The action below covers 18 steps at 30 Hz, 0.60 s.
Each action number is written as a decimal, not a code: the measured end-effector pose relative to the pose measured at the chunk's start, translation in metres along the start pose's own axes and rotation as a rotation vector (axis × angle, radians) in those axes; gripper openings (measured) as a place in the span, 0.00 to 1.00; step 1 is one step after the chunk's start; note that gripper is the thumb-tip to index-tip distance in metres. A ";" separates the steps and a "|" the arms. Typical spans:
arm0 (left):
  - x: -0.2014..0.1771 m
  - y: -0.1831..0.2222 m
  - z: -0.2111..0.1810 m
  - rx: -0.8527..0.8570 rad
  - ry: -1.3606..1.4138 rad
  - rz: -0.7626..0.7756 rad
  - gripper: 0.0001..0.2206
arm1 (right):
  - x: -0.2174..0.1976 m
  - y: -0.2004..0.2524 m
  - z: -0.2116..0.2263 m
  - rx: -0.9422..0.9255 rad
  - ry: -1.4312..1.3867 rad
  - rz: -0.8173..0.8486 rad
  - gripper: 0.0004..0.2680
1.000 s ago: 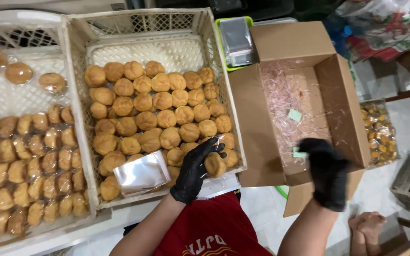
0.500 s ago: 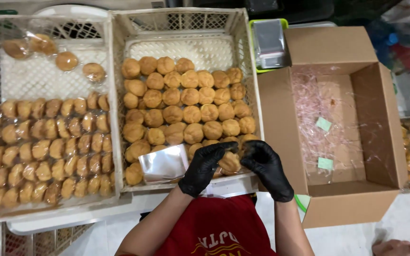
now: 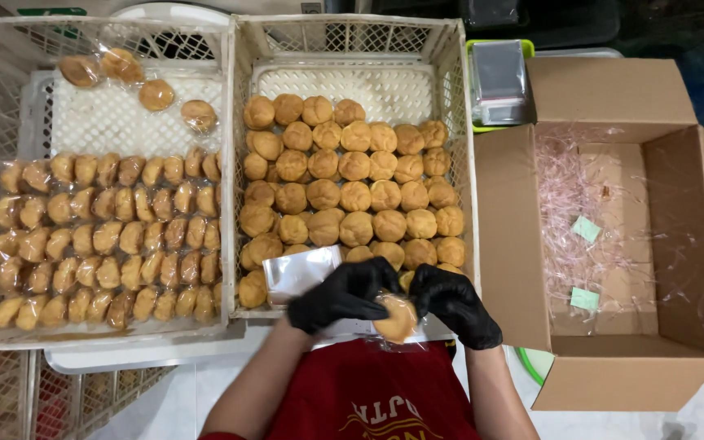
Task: Picking up individual pastries from a crate and placing them into small plastic bags for packaging.
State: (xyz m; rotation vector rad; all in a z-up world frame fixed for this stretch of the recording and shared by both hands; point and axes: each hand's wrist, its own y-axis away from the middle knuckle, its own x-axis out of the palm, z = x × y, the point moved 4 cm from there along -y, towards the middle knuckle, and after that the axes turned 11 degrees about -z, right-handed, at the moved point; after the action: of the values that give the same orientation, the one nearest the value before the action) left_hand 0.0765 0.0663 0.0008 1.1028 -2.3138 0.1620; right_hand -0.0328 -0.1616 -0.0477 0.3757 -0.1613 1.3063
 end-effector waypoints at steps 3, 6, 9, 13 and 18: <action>-0.024 0.002 -0.020 -0.033 -0.121 0.103 0.21 | 0.029 0.000 0.028 -0.006 -0.049 0.017 0.10; -0.094 -0.010 -0.042 0.065 0.253 -0.152 0.18 | 0.038 -0.001 0.040 -0.011 -0.101 0.031 0.10; -0.139 -0.015 -0.053 0.236 0.800 -0.525 0.20 | 0.032 -0.004 0.040 -0.034 0.157 -0.035 0.06; -0.129 0.012 -0.022 0.077 -0.068 -0.853 0.18 | 0.031 -0.005 0.043 0.056 0.355 -0.209 0.07; -0.102 0.035 -0.012 0.172 -1.593 -0.403 0.24 | 0.037 -0.040 0.061 0.062 0.587 -0.171 0.07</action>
State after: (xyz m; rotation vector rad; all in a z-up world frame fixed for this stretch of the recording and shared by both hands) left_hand 0.1065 0.1627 -0.0396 2.2554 -3.1990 -1.0643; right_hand 0.0211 -0.1584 0.0138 0.0455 0.3978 1.2038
